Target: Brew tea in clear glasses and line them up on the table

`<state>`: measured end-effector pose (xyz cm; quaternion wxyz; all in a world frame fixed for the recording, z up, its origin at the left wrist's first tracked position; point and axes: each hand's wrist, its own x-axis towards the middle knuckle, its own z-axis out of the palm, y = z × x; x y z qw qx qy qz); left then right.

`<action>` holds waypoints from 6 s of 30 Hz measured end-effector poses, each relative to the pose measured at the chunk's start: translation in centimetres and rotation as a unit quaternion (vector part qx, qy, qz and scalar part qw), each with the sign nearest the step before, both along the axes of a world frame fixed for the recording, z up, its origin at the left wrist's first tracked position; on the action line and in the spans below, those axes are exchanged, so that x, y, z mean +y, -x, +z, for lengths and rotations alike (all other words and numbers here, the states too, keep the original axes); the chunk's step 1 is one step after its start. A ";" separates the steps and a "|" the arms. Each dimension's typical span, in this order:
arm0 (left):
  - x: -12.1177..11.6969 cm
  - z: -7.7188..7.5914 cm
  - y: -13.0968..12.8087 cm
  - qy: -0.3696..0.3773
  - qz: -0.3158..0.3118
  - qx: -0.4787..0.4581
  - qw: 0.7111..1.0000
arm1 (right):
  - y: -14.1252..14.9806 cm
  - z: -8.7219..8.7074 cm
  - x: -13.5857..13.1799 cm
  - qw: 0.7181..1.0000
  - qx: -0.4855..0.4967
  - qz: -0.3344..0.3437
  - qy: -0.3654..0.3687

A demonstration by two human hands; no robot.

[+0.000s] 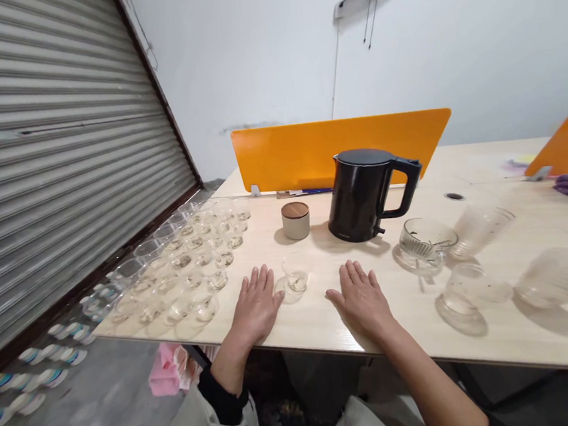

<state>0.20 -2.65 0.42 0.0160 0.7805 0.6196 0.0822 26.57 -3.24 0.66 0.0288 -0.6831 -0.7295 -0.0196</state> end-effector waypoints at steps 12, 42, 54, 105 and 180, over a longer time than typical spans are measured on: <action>0.3 0.3 0.2 0.017 -0.004 0.012 1.000 | -0.1 -0.3 0.3 1.000 0.002 0.001 -0.007; 0.2 -0.3 -0.1 -0.005 -0.001 0.008 1.000 | -0.1 -0.1 0.1 1.000 -0.006 0.000 -0.007; 0.2 -0.2 -0.1 -0.001 0.000 0.006 1.000 | 0.0 -0.1 0.1 1.000 -0.004 -0.004 0.002; 0.1 0.4 0.0 0.014 -0.001 -0.012 1.000 | 0.1 0.1 0.2 1.000 -0.010 -0.003 -0.002; -3.1 0.4 0.2 -0.053 -0.011 -0.132 0.990 | 17.5 6.5 16.5 0.864 0.455 0.121 -0.181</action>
